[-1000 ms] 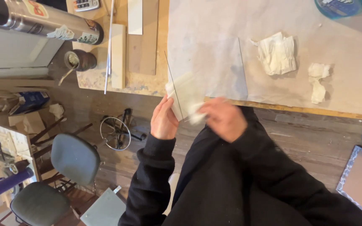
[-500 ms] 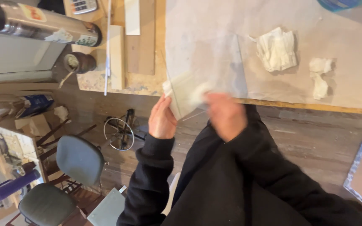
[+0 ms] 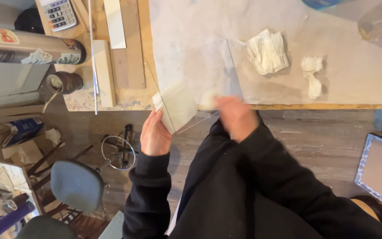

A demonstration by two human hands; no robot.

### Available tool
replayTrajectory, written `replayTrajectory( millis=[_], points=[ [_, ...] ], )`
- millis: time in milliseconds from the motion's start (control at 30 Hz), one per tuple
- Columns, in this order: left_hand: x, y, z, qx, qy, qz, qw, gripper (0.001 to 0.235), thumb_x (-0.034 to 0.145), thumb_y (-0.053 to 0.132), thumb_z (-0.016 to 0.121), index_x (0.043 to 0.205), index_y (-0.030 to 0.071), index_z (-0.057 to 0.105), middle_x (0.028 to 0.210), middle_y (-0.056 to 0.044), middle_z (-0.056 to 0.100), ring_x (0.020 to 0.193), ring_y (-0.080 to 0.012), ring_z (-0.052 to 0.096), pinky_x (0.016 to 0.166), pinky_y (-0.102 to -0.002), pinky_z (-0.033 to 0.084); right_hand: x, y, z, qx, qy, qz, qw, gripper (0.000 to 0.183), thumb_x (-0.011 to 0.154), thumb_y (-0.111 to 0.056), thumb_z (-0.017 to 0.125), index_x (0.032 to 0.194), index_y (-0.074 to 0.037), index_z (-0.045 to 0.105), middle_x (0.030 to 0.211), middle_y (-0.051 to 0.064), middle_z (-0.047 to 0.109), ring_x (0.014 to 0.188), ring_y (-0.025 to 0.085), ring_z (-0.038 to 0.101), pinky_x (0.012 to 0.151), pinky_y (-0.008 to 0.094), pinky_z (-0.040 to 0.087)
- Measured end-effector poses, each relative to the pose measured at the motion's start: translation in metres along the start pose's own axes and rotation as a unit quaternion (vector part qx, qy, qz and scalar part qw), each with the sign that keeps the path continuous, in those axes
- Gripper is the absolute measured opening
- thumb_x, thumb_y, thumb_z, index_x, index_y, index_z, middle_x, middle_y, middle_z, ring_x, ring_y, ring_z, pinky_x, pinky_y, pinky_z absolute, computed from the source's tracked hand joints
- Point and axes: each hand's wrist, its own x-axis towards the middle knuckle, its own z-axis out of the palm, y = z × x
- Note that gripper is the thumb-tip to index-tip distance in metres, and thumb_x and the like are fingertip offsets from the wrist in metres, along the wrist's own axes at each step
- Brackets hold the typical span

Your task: Cleaning a piece of glass using a spray cleaner and paper towels at a workshop bench.

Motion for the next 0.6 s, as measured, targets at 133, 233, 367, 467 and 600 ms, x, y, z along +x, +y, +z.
replayTrajectory(
  millis=[133, 233, 367, 467, 600],
  points=[
    [-0.008, 0.005, 0.009, 0.005, 0.008, 0.001, 1.0, 0.045, 0.11, 0.008, 0.052, 0.153, -0.001, 0.056, 0.138, -0.023, 0.07, 0.12, -0.0368, 0.073, 0.097, -0.059, 0.062, -0.015, 0.076, 0.01, -0.073, 0.021, 0.088, 0.993, 0.028, 0.103, -0.013, 0.069, 0.129, -0.019, 0.078, 0.117, 0.001, 0.073, 0.11, 0.025, 0.072, 0.097, 0.039, 0.057],
    [-0.01, 0.002, 0.011, 0.022, 0.012, 0.009, 1.0, 0.046, 0.109, 0.007, 0.054, 0.154, -0.002, 0.056, 0.137, -0.022, 0.07, 0.118, -0.0343, 0.072, 0.096, -0.057, 0.062, 0.032, 0.075, 0.023, -0.083, 0.048, 0.076, 0.993, 0.021, 0.104, -0.016, 0.071, 0.123, -0.017, 0.079, 0.107, 0.005, 0.073, 0.102, 0.029, 0.074, 0.089, 0.042, 0.059],
    [-0.02, 0.018, 0.025, 0.01, -0.032, -0.036, 0.999, 0.054, 0.105, 0.01, 0.049, 0.156, -0.006, 0.05, 0.15, -0.02, 0.06, 0.128, -0.0276, 0.059, 0.106, -0.036, 0.046, 0.127, 0.111, 0.038, -0.085, 0.128, 0.058, 0.986, 0.029, 0.093, -0.004, 0.071, 0.121, -0.001, 0.08, 0.106, 0.017, 0.073, 0.087, 0.036, 0.068, 0.081, 0.046, 0.055],
    [-0.004, -0.008, -0.004, 0.04, 0.026, 0.006, 0.999, 0.05, 0.107, 0.004, 0.055, 0.156, -0.003, 0.053, 0.139, -0.023, 0.069, 0.12, -0.0349, 0.072, 0.098, -0.052, 0.063, 0.074, 0.11, 0.038, -0.151, 0.072, 0.066, 0.984, 0.02, 0.106, -0.014, 0.069, 0.122, -0.007, 0.079, 0.105, 0.014, 0.074, 0.1, 0.036, 0.074, 0.086, 0.047, 0.059],
    [-0.01, -0.019, -0.008, 0.024, 0.052, 0.019, 0.998, 0.048, 0.106, 0.002, 0.057, 0.154, -0.003, 0.056, 0.137, -0.024, 0.07, 0.119, -0.0352, 0.072, 0.097, -0.053, 0.063, -0.003, 0.09, 0.012, -0.09, 0.007, 0.11, 0.99, 0.033, 0.097, -0.013, 0.076, 0.13, -0.012, 0.078, 0.111, 0.012, 0.073, 0.104, 0.037, 0.073, 0.089, 0.049, 0.059]
  ],
)
